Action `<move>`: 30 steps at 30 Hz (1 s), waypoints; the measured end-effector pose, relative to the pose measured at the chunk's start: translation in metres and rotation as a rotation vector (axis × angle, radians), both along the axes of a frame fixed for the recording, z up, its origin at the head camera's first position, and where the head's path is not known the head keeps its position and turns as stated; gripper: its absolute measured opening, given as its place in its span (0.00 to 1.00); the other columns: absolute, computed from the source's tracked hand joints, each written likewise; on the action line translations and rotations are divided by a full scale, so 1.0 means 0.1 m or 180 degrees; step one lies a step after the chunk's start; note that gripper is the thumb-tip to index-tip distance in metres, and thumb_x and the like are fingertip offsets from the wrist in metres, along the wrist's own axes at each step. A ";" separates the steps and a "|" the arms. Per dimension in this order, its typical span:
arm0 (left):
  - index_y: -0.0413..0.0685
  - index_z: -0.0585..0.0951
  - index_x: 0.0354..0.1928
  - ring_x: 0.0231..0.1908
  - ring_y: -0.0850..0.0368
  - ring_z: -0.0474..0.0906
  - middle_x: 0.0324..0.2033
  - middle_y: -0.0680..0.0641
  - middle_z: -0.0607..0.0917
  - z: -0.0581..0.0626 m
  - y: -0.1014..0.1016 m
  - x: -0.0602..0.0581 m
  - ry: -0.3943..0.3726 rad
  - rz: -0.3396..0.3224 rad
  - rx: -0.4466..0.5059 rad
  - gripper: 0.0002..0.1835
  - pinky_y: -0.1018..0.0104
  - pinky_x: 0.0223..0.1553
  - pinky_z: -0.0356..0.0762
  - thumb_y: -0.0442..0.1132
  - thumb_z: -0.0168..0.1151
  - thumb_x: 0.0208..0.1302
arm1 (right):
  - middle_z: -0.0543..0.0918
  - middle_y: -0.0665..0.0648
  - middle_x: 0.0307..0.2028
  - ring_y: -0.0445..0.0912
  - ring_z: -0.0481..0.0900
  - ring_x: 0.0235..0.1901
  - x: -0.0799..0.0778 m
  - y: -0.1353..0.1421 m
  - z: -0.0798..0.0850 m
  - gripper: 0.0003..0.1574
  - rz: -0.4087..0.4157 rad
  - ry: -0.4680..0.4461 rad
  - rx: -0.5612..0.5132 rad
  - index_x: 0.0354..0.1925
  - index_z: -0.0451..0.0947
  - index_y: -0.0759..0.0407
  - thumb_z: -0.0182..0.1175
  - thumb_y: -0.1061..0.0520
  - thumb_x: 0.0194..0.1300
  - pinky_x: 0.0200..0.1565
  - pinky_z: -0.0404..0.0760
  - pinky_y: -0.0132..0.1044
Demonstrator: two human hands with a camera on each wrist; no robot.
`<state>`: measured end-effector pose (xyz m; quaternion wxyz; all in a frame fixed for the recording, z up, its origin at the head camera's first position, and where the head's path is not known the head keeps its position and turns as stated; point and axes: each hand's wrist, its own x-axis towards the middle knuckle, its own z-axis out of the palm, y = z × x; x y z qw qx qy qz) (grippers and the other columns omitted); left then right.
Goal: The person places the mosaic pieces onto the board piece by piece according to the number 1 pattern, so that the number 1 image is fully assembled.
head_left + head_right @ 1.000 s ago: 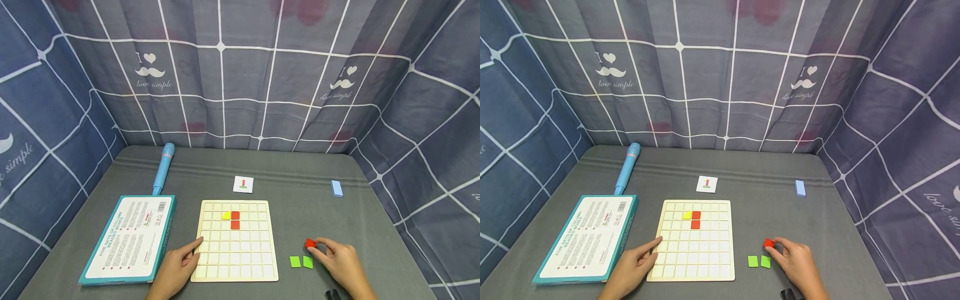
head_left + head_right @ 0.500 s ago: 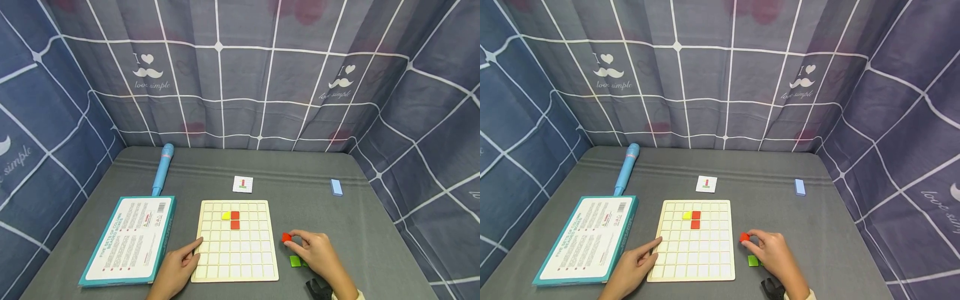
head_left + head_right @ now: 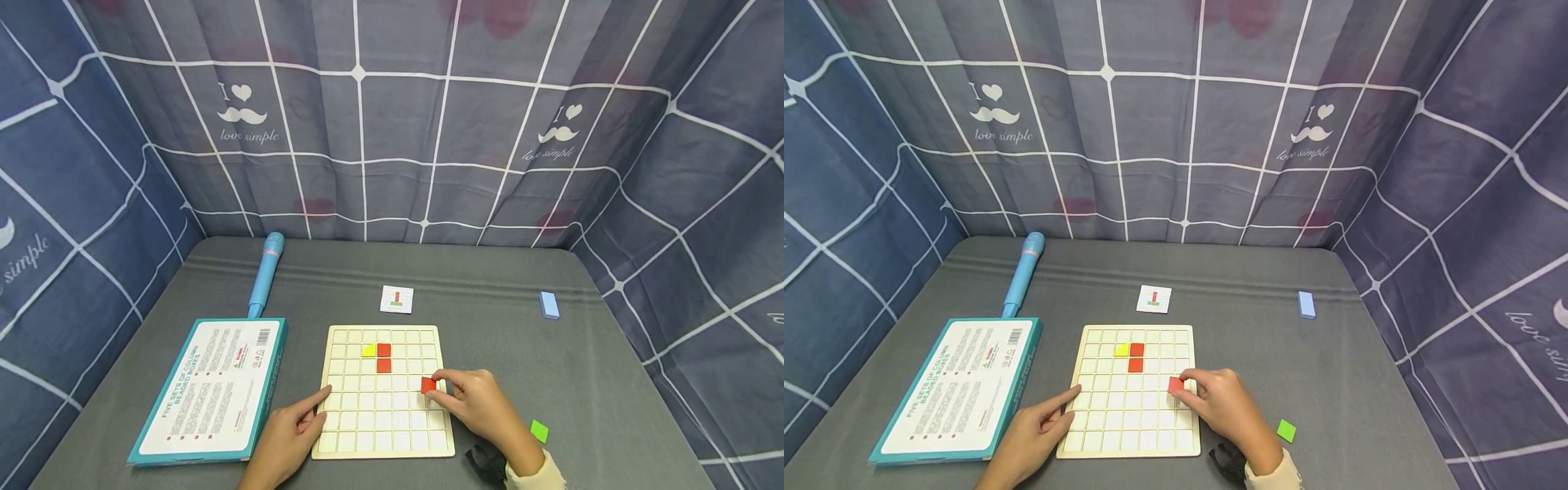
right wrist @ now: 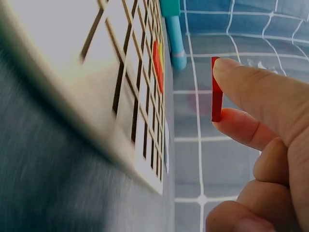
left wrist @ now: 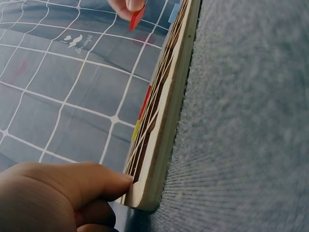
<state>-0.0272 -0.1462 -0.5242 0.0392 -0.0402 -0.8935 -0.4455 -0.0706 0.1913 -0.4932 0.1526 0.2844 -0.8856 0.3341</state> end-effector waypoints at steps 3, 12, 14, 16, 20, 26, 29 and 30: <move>0.52 0.87 0.58 0.15 0.72 0.53 0.12 0.64 0.62 -0.02 0.01 0.00 0.0011 -0.0037 0.0027 0.20 0.75 0.21 0.56 0.32 0.70 0.64 | 0.54 0.32 0.18 0.22 0.48 0.19 -0.03 -0.09 0.01 0.11 0.0140 0.0052 0.0008 0.37 0.87 0.52 0.78 0.53 0.56 0.20 0.53 0.18; 0.52 0.87 0.57 0.15 0.72 0.51 0.13 0.66 0.60 -0.03 -0.01 0.03 0.0062 -0.0019 0.0044 0.20 0.75 0.21 0.55 0.31 0.70 0.64 | 0.52 0.33 0.16 0.22 0.45 0.19 -0.08 -0.30 -0.02 0.09 0.0378 0.0075 0.0138 0.36 0.88 0.52 0.77 0.52 0.59 0.19 0.51 0.18; 0.51 0.87 0.57 0.16 0.72 0.51 0.13 0.66 0.60 -0.02 -0.01 0.03 0.0057 -0.0028 0.0041 0.20 0.75 0.21 0.55 0.31 0.70 0.64 | 0.52 0.33 0.16 0.23 0.44 0.19 -0.09 -0.33 -0.03 0.09 0.0369 0.0060 0.0162 0.35 0.87 0.52 0.77 0.51 0.59 0.19 0.51 0.19; 0.52 0.87 0.58 0.16 0.72 0.51 0.13 0.65 0.61 -0.01 -0.01 0.02 0.0038 -0.0037 0.0032 0.20 0.75 0.21 0.55 0.32 0.70 0.64 | 0.52 0.33 0.16 0.22 0.45 0.18 -0.09 -0.36 -0.04 0.09 0.0347 0.0040 0.0188 0.35 0.87 0.51 0.77 0.51 0.59 0.19 0.51 0.19; 0.53 0.87 0.58 0.15 0.71 0.53 0.12 0.64 0.62 0.00 -0.01 0.01 -0.0047 -0.0022 0.0008 0.20 0.75 0.21 0.56 0.33 0.70 0.64 | 0.53 0.33 0.16 0.23 0.46 0.19 -0.10 -0.43 -0.03 0.10 0.0352 -0.0001 0.0240 0.36 0.88 0.52 0.77 0.50 0.59 0.20 0.52 0.19; 0.53 0.87 0.58 0.15 0.71 0.53 0.12 0.63 0.62 0.02 -0.01 0.01 -0.0068 -0.0011 0.0021 0.20 0.75 0.20 0.56 0.33 0.70 0.65 | 0.53 0.33 0.16 0.25 0.47 0.19 -0.15 -0.56 0.02 0.10 0.0352 -0.0019 0.0425 0.36 0.88 0.52 0.75 0.48 0.61 0.21 0.55 0.20; 0.53 0.87 0.58 0.15 0.71 0.53 0.13 0.64 0.62 0.02 -0.01 0.01 -0.0013 -0.0014 0.0023 0.20 0.75 0.21 0.56 0.33 0.70 0.64 | 0.62 0.34 0.14 0.27 0.55 0.18 -0.18 -0.62 0.02 0.11 0.0267 -0.0078 0.0569 0.38 0.88 0.52 0.73 0.47 0.62 0.25 0.66 0.23; 0.53 0.87 0.58 0.15 0.71 0.53 0.13 0.64 0.62 0.02 -0.01 0.01 -0.0001 -0.0018 0.0023 0.20 0.75 0.21 0.56 0.33 0.70 0.64 | 0.68 0.34 0.15 0.27 0.60 0.19 -0.19 -0.64 0.01 0.11 0.0236 -0.0065 0.0612 0.38 0.88 0.52 0.73 0.47 0.62 0.26 0.70 0.25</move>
